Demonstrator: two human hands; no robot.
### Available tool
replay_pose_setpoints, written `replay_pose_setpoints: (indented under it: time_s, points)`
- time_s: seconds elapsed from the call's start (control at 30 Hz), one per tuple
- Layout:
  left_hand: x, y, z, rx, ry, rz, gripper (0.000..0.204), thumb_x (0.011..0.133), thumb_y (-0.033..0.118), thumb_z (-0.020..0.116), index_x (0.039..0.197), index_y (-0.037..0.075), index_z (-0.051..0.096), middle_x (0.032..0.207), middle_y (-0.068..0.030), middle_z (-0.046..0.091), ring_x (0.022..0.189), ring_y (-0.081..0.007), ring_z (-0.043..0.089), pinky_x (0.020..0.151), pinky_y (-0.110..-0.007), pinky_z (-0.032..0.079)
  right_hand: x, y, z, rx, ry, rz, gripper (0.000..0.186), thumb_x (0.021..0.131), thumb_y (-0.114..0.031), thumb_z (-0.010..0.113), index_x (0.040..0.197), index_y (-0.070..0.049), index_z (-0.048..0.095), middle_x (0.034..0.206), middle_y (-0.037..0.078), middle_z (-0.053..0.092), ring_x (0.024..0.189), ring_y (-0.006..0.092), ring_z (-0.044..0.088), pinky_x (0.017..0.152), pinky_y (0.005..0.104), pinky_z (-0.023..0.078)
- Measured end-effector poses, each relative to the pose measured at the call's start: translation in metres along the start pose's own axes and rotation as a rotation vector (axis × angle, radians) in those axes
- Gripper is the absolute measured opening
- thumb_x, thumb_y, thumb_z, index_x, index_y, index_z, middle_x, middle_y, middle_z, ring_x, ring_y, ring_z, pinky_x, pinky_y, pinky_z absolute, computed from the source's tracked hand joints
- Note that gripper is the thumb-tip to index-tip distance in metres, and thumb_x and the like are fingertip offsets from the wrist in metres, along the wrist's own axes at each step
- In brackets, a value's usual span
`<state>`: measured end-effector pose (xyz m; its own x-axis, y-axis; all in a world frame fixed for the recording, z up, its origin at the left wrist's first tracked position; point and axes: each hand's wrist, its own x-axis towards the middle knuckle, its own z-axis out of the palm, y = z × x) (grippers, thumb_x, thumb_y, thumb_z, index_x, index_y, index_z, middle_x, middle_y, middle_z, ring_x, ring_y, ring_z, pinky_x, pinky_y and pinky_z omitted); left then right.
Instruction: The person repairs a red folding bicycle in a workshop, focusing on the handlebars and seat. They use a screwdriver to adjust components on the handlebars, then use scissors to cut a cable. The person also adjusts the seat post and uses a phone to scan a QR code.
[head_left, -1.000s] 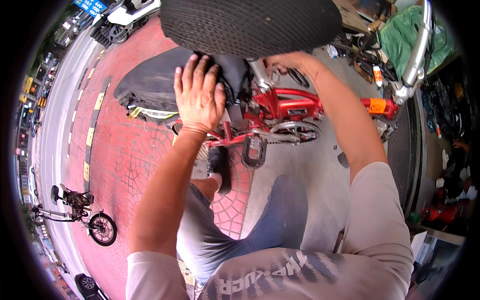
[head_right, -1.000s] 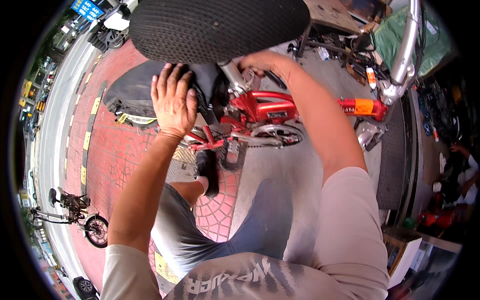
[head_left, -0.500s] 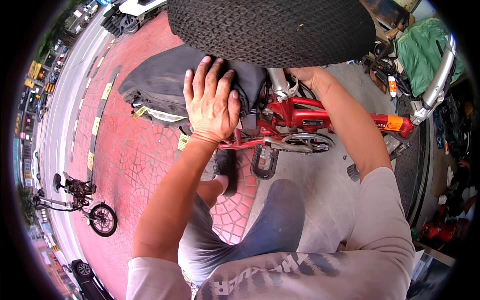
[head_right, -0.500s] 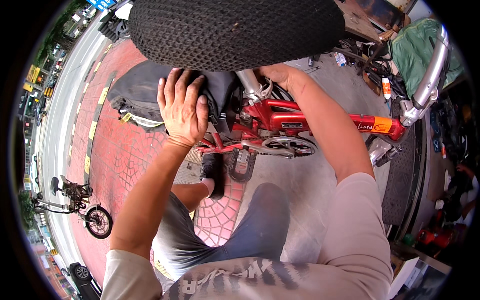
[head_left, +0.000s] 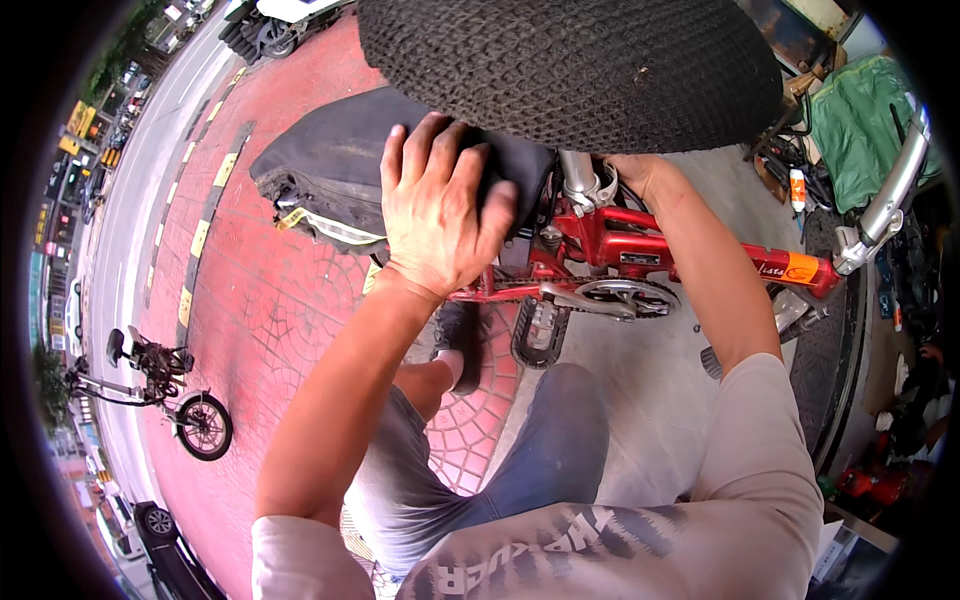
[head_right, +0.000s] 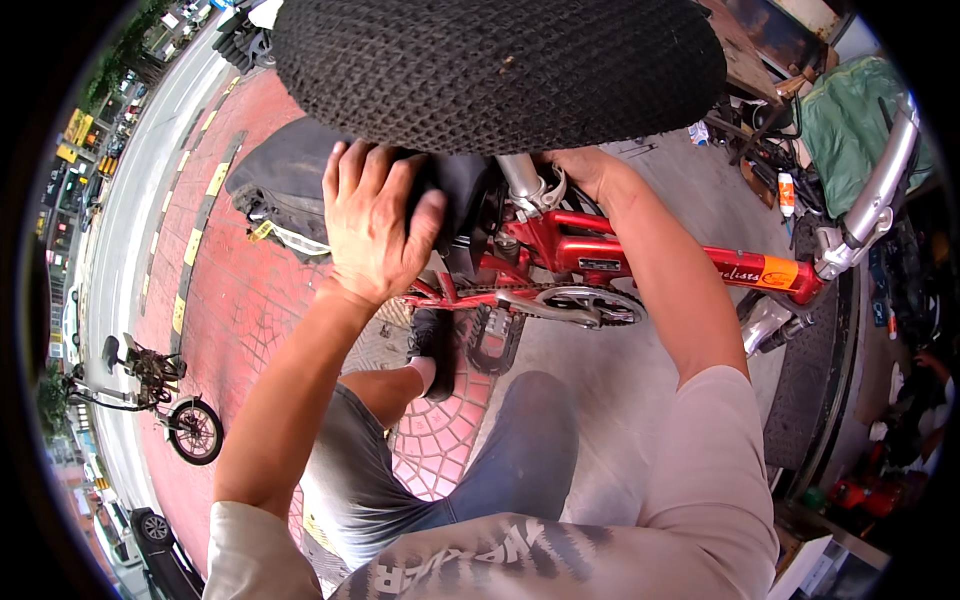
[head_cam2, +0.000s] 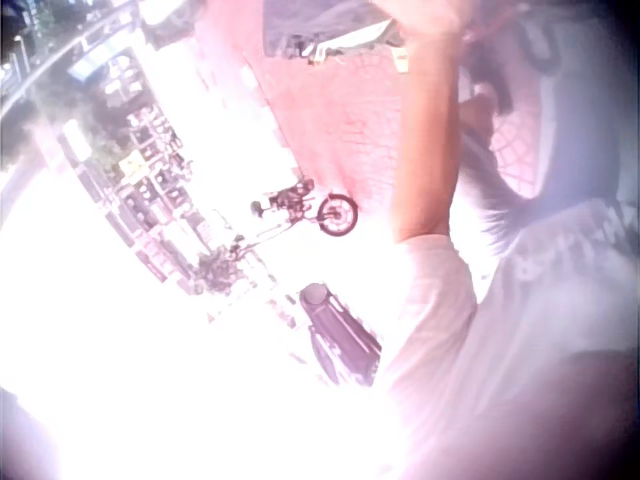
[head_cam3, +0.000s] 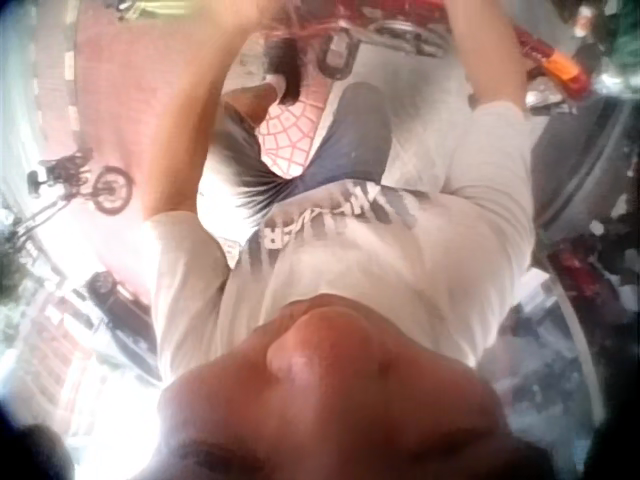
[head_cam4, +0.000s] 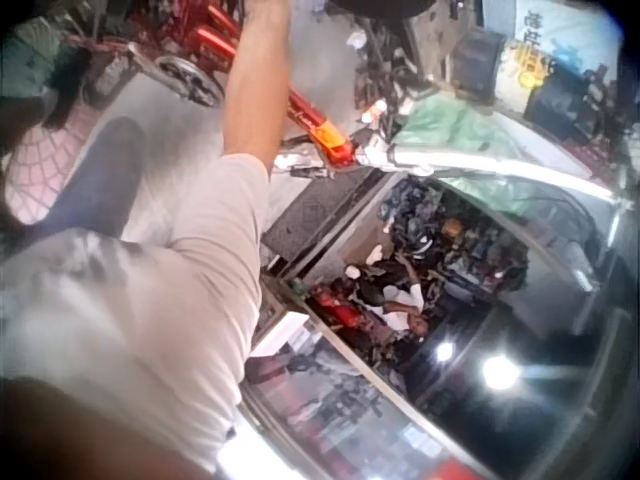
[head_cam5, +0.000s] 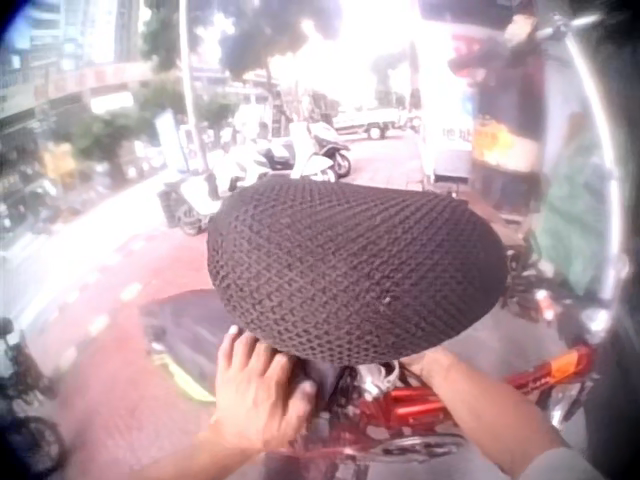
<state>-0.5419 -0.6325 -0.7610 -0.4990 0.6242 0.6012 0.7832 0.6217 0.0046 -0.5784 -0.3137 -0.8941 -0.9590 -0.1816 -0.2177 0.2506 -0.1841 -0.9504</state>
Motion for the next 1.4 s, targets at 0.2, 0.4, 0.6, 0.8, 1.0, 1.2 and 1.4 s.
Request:
replay_pose_setpoints:
  time_s: [0.2,0.4,0.6,0.8,1.0,1.2,1.4]
  points:
    - [0.026,0.017,-0.008,0.114,-0.234,-0.019,0.092,0.072,0.060,0.079,0.133,-0.005,0.057,0.131,-0.0208,0.060,0.136,-0.0379,0.046,0.123,-0.063,0.019,-0.028,-0.025,0.016,0.001,-0.049,0.004,0.030,0.095,-0.011,0.062,0.120,0.002,0.073,0.117,0.013,0.074,0.102,0.0185,0.072,0.091,0.0318,0.058]
    - [0.035,0.009,-0.003,0.108,-0.455,-0.059,0.092,0.071,0.057,0.080,0.135,-0.003,0.055,0.136,-0.0214,0.059,0.141,-0.0386,0.042,0.122,-0.064,0.017,-0.050,-0.047,0.044,0.037,-0.084,0.023,0.031,0.089,-0.009,0.064,0.117,0.001,0.073,0.107,0.012,0.077,0.095,0.0191,0.075,0.088,0.0310,0.060]
    - [0.046,0.019,-0.011,0.155,-0.635,-0.103,0.087,0.075,0.061,0.076,0.133,-0.003,0.060,0.131,-0.0205,0.064,0.139,-0.0364,0.047,0.122,-0.062,0.018,-0.038,-0.031,0.026,-0.128,-0.093,-0.105,0.034,0.088,-0.009,0.065,0.119,0.000,0.073,0.111,0.010,0.076,0.102,0.0183,0.072,0.093,0.0336,0.057]
    - [0.068,0.018,0.001,0.173,-0.583,0.031,0.074,0.083,0.058,0.072,0.134,0.005,0.065,0.137,-0.0184,0.064,0.132,-0.0348,0.056,0.112,-0.054,0.038,-0.001,-0.011,-0.019,-0.148,-0.001,0.036,0.036,0.089,-0.012,0.066,0.123,-0.001,0.071,0.116,0.010,0.074,0.104,0.0184,0.070,0.094,0.0337,0.055]
    - [0.088,0.020,0.026,0.054,-0.681,-0.043,0.051,0.089,0.047,0.069,0.129,0.015,0.069,0.133,-0.0074,0.069,0.118,-0.0291,0.067,0.105,-0.041,0.049,0.003,-0.012,-0.020,-0.154,-0.004,0.063,0.037,0.090,-0.013,0.066,0.125,-0.001,0.071,0.118,0.010,0.073,0.104,0.0185,0.069,0.094,0.0334,0.055]
    - [0.058,-0.003,0.052,-0.162,-0.513,-0.053,0.039,0.089,0.041,0.070,0.120,0.017,0.074,0.122,-0.0085,0.073,0.114,-0.0302,0.066,0.102,-0.044,0.048,0.006,-0.005,-0.015,-0.134,-0.039,0.059,0.038,0.091,-0.015,0.066,0.127,-0.001,0.070,0.119,0.010,0.073,0.105,0.0186,0.069,0.094,0.0331,0.054]
    - [0.052,-0.009,0.069,-0.176,-0.488,0.041,0.038,0.092,0.042,0.066,0.124,0.021,0.071,0.130,-0.0046,0.068,0.121,-0.0283,0.062,0.106,-0.046,0.047,-0.001,0.004,-0.026,-0.130,-0.036,0.066,0.039,0.092,-0.016,0.067,0.128,-0.001,0.070,0.121,0.010,0.072,0.105,0.0187,0.069,0.095,0.0328,0.054]
